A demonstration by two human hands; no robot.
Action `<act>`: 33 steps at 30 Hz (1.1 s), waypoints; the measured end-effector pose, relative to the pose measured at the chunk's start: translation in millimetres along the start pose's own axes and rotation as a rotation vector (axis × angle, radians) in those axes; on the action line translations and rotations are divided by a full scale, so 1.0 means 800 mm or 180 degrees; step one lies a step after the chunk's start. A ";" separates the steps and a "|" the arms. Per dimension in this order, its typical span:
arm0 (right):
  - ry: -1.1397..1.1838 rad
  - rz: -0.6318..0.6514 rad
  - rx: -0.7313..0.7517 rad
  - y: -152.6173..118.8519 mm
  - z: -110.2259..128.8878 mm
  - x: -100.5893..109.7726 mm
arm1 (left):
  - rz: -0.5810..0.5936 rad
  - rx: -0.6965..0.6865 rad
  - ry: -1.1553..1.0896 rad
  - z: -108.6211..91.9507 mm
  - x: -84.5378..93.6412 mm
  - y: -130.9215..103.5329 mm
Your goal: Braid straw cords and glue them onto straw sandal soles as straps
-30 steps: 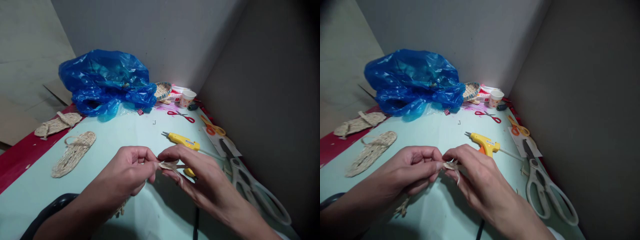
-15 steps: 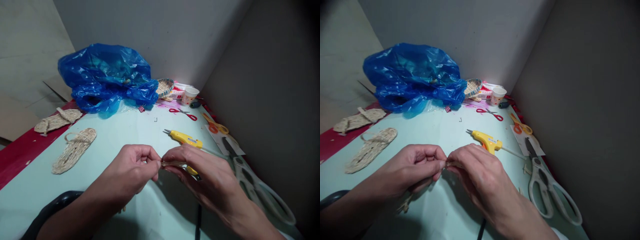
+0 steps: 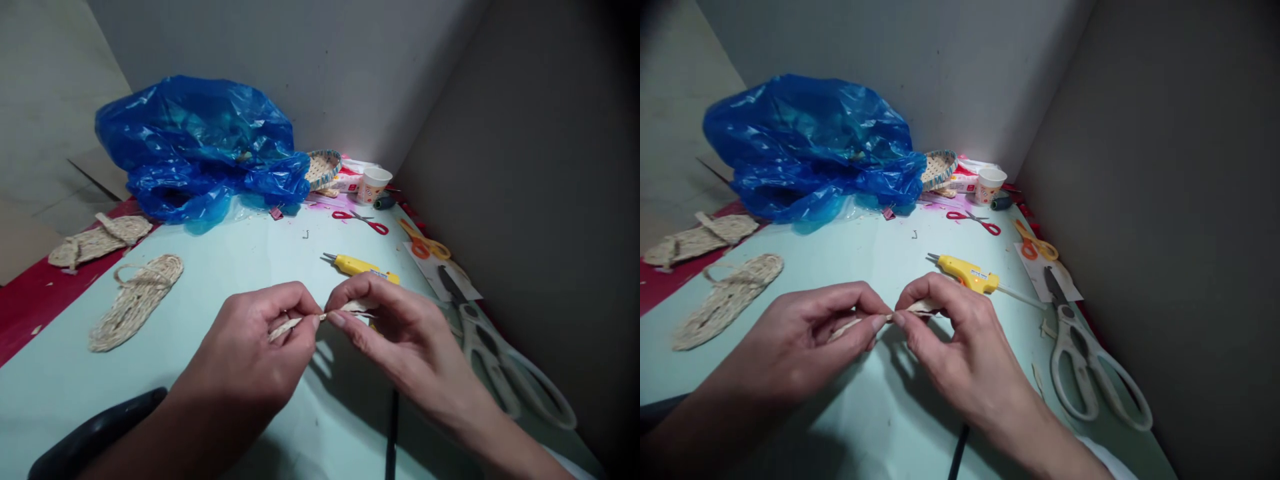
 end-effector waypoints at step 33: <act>-0.0617 -0.0003 0.0557 -0.012 0.011 -0.007 | -0.0165 -0.2074 0.1649 -0.043 0.000 -0.014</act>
Point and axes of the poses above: each hand's wrist, its own y-axis towards the middle knuckle, its own x-axis out of the back of the hand, z = x × y, the point moved 6 cm from there along y, towards the middle knuckle, and after that the axes turned 13 degrees about -x, right-handed, at the moved point
